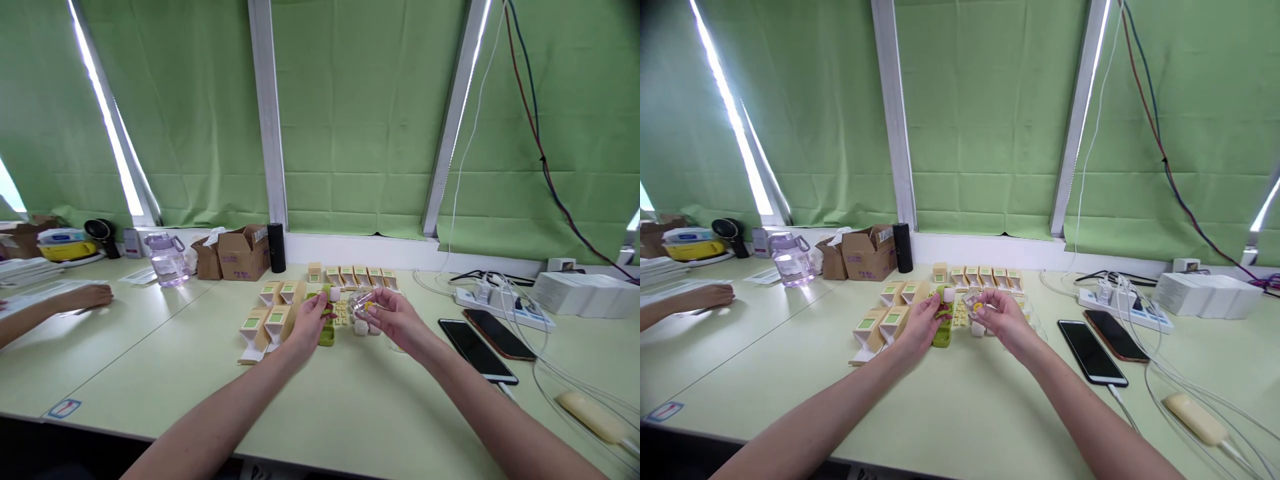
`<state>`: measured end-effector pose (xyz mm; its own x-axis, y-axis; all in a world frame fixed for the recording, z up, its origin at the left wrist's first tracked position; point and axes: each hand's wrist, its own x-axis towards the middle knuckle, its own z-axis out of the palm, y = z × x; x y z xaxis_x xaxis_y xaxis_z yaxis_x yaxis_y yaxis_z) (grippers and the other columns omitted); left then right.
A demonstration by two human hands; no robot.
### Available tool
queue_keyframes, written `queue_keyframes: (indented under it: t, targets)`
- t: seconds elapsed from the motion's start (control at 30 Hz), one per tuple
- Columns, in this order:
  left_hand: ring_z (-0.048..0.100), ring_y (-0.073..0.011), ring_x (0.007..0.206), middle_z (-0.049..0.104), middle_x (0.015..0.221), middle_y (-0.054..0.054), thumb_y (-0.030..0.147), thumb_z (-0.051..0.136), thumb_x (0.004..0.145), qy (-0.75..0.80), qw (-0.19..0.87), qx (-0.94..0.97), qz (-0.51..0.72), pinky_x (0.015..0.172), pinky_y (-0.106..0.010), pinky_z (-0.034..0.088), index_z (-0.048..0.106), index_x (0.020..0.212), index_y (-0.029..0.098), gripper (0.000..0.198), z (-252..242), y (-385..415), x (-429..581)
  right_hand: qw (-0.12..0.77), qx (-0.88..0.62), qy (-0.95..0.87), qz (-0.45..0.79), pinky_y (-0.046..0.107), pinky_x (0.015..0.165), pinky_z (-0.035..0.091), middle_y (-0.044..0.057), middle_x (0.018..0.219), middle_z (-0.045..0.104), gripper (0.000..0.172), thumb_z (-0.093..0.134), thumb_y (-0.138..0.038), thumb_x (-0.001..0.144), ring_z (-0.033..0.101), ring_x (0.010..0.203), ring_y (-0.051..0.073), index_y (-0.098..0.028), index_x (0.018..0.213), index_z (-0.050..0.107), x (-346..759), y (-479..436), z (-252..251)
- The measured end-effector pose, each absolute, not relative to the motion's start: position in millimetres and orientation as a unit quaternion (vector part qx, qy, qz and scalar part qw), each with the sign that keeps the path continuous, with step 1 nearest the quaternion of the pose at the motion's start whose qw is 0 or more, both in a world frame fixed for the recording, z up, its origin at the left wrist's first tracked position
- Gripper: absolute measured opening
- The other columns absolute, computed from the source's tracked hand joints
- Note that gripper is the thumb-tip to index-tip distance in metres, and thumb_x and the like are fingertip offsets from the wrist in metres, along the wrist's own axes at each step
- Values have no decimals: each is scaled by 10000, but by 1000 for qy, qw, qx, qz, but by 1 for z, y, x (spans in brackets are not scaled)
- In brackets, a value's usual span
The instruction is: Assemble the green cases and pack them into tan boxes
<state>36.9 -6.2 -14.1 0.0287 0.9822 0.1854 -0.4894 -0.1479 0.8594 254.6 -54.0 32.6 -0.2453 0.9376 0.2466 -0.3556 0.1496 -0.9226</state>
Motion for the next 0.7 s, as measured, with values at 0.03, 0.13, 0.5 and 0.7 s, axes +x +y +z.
queue_keyframes:
  t: [0.03,0.13,0.5,0.7]
  targets:
    - [594,-144,757,645,800,-37,615,921,657,295,580,417,635,698,-279,533,739,847,134,549,-15,-6,37,562,-251,-486,620,439,930,567,17,987,737,419,971,-316,652,708,946,220,-231,913,656,248,-48,26]
    - [602,-145,757,652,809,-39,597,917,676,298,575,413,641,701,-280,531,749,866,130,532,-15,-5,36,594,-219,-405,660,403,840,587,17,973,769,474,953,-203,639,738,925,231,-257,1022,679,237,-34,5]
    - [583,-150,760,649,790,-37,672,901,636,310,551,445,634,697,-274,522,743,833,133,595,-10,-11,38,580,-190,-373,699,505,954,582,37,1131,789,471,881,-302,756,762,1067,292,-290,1165,647,234,-45,-6]
    - [579,-141,711,639,778,-27,718,860,661,320,526,470,632,682,-273,532,709,796,167,588,-11,-9,39,632,-235,-418,609,331,729,580,41,1117,779,594,958,-392,687,730,892,204,-285,1176,638,232,-44,-9]
